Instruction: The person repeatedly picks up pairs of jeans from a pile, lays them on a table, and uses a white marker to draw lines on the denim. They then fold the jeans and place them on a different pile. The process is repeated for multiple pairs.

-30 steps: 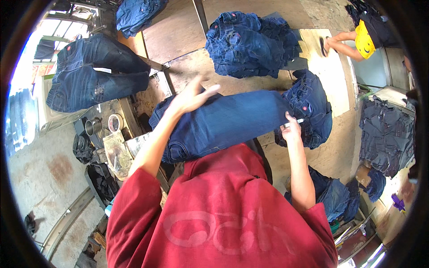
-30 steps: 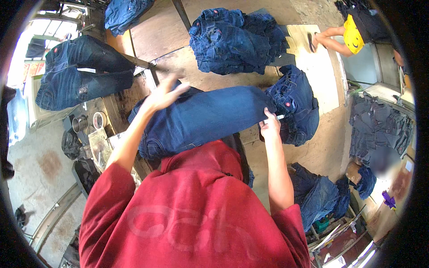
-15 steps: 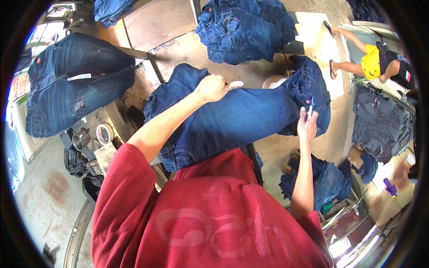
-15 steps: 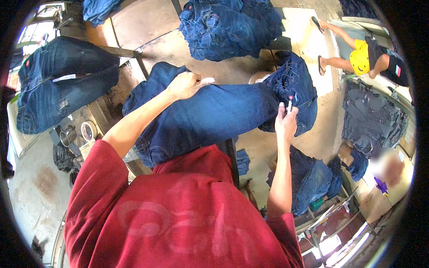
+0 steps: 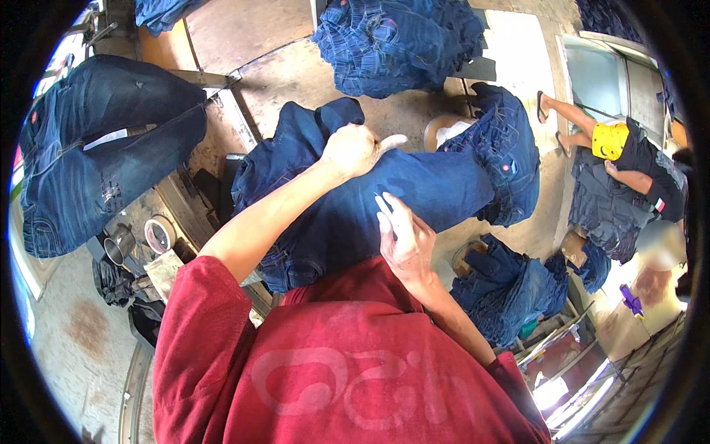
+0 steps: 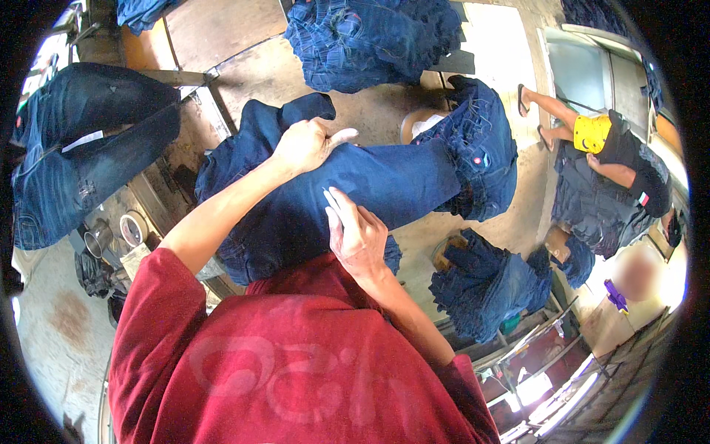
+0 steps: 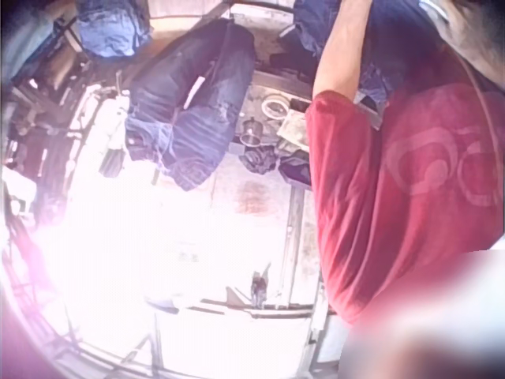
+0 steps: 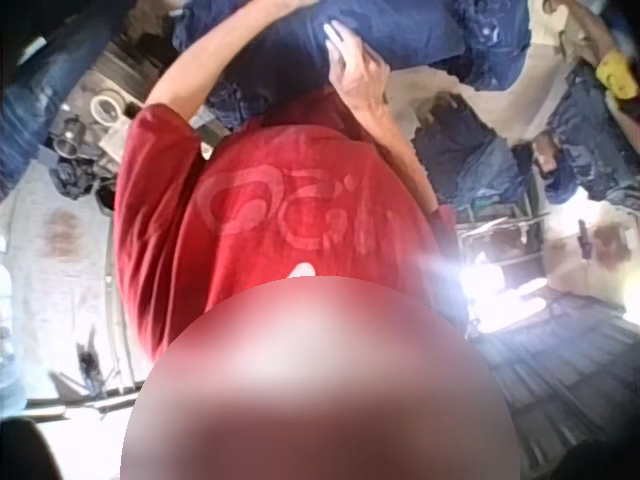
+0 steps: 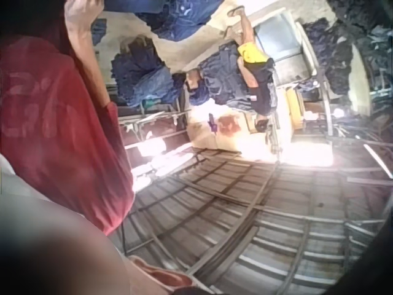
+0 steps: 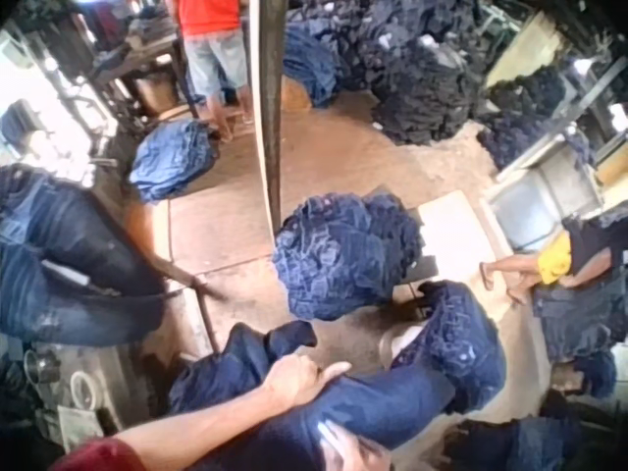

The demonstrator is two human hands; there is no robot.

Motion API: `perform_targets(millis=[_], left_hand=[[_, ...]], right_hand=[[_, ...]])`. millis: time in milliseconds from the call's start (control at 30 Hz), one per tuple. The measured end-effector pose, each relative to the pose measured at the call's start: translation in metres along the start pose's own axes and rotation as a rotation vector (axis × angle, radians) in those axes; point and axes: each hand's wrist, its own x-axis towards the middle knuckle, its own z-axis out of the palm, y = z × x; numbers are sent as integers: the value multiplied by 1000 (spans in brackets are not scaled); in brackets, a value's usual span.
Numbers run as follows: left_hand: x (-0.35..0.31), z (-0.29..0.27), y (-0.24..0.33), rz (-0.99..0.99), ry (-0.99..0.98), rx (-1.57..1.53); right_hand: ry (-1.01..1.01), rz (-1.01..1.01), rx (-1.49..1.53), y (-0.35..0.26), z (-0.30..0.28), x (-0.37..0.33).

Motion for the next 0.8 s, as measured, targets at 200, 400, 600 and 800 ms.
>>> perform_targets(millis=[200,400,600,800], left_hand=[[-2,1,0,-8,-204,-238],[1,-12,8,-155,-355,-287],[4,-24,13,-226,-548,-280],[1,-11,10,-66,-351,-257]], right_hand=[[19,-18,-11,15,3,-17],[631,449,-44,100,-38,-17],[385,1638,1060,218,-103,-28],[685,1400,870,259,-64,-32]])
